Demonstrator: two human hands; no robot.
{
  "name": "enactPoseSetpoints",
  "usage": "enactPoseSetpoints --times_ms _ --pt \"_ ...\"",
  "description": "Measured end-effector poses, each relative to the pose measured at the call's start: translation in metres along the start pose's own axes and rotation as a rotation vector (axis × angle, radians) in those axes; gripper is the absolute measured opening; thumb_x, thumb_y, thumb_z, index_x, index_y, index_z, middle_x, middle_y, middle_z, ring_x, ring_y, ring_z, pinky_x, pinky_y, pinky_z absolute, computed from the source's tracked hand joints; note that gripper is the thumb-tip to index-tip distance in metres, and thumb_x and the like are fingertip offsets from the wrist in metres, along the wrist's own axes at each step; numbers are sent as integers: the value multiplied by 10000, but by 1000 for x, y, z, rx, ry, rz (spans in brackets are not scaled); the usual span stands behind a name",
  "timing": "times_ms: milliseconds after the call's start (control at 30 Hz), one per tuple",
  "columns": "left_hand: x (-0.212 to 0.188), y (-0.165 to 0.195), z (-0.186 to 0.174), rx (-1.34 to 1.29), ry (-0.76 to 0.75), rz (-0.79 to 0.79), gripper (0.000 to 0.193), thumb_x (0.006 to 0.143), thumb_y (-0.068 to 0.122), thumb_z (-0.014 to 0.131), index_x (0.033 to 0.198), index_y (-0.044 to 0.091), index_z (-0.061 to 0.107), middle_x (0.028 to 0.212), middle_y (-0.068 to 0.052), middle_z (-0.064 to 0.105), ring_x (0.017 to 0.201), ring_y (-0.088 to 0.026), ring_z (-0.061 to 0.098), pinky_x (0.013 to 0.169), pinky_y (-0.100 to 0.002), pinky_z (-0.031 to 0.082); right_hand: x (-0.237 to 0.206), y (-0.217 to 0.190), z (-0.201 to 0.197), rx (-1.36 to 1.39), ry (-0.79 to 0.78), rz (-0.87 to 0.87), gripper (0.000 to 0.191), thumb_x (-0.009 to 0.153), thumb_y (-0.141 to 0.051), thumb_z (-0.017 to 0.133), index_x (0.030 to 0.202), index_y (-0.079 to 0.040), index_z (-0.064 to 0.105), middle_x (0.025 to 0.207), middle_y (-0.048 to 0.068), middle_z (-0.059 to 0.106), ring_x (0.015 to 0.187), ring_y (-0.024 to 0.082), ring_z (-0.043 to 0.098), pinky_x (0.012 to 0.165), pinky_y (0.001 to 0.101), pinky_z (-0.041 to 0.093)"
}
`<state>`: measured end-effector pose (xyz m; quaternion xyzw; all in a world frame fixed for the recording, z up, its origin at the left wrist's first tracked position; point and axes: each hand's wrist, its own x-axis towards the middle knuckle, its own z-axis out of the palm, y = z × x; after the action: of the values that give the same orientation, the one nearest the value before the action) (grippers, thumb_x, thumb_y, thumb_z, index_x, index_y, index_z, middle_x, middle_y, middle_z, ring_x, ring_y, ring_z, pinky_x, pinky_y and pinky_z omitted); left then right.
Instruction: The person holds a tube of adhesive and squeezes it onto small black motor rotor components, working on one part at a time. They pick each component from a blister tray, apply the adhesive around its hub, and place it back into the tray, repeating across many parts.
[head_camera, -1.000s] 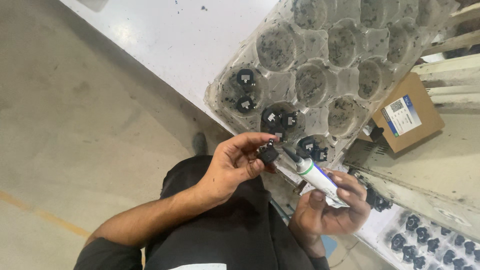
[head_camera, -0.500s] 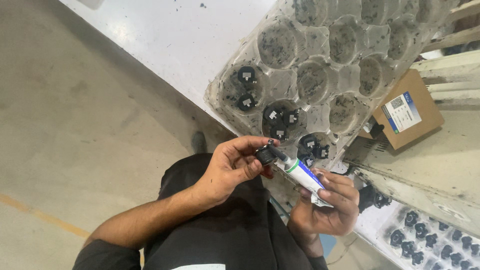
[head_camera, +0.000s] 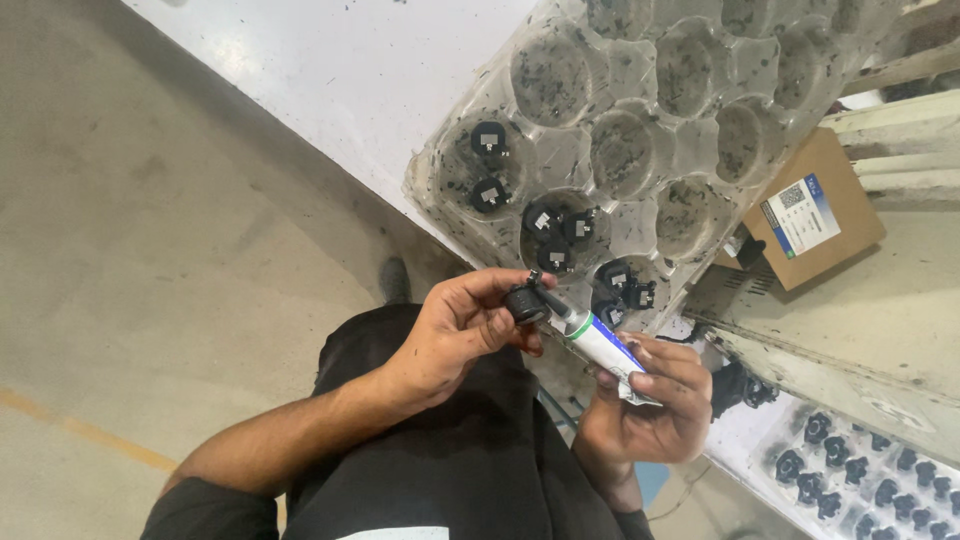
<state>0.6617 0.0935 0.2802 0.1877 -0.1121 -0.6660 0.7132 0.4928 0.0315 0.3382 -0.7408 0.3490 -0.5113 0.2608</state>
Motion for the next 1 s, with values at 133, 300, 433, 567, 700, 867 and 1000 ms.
enactPoseSetpoints --times_ms 133,300,433,567,700,867,1000 --pt "-2 1 0 -53 -24 -23 503 1031 248 715 1435 -16 575 1251 -95 684 983 -184 693 924 -376 590 -1 -3 -1 4 1 7 293 963 -62 786 1041 -68 504 996 95 572 1008 270 682 910 393 646" --pt "-5 -2 0 -89 -61 -46 566 1029 301 704 1465 -28 557 1111 -88 687 963 -165 668 924 -374 566 -2 -7 -6 5 -10 21 286 971 -65 789 1040 -67 512 995 100 574 1000 276 686 915 400 659" --pt "4 10 2 77 -5 114 488 1008 168 756 1420 -42 600 1164 -101 689 1011 -174 682 928 -348 604 -5 1 -9 38 47 33 301 973 -85 795 1089 -57 519 1012 119 592 986 255 665 915 379 629" --pt "36 61 -17 682 184 432 356 959 -117 669 1302 -23 645 1258 -89 706 1131 -186 745 961 -321 642 -8 16 -12 212 230 28 334 984 -99 814 1136 -65 519 1037 96 580 1006 210 630 897 361 634" --pt "57 106 -30 1277 272 482 359 889 -2 781 1235 46 697 1113 -58 764 1054 -178 782 949 -302 632 -8 26 -23 203 270 -2 330 982 -102 801 1138 -68 513 1044 102 574 1015 209 630 894 345 631" --pt "72 114 -26 2051 230 602 352 716 185 894 1040 113 775 938 -90 698 897 -301 662 746 -425 536 -12 29 -29 170 299 15 332 981 -105 806 1132 -56 514 1046 112 561 1006 204 615 892 325 614" --pt "81 103 -26 2170 258 566 385 649 227 898 998 119 777 937 -101 643 900 -305 623 722 -423 524 -16 31 -35 173 337 9 337 964 -109 818 1110 -52 520 1035 114 555 1035 217 619 901 330 623"
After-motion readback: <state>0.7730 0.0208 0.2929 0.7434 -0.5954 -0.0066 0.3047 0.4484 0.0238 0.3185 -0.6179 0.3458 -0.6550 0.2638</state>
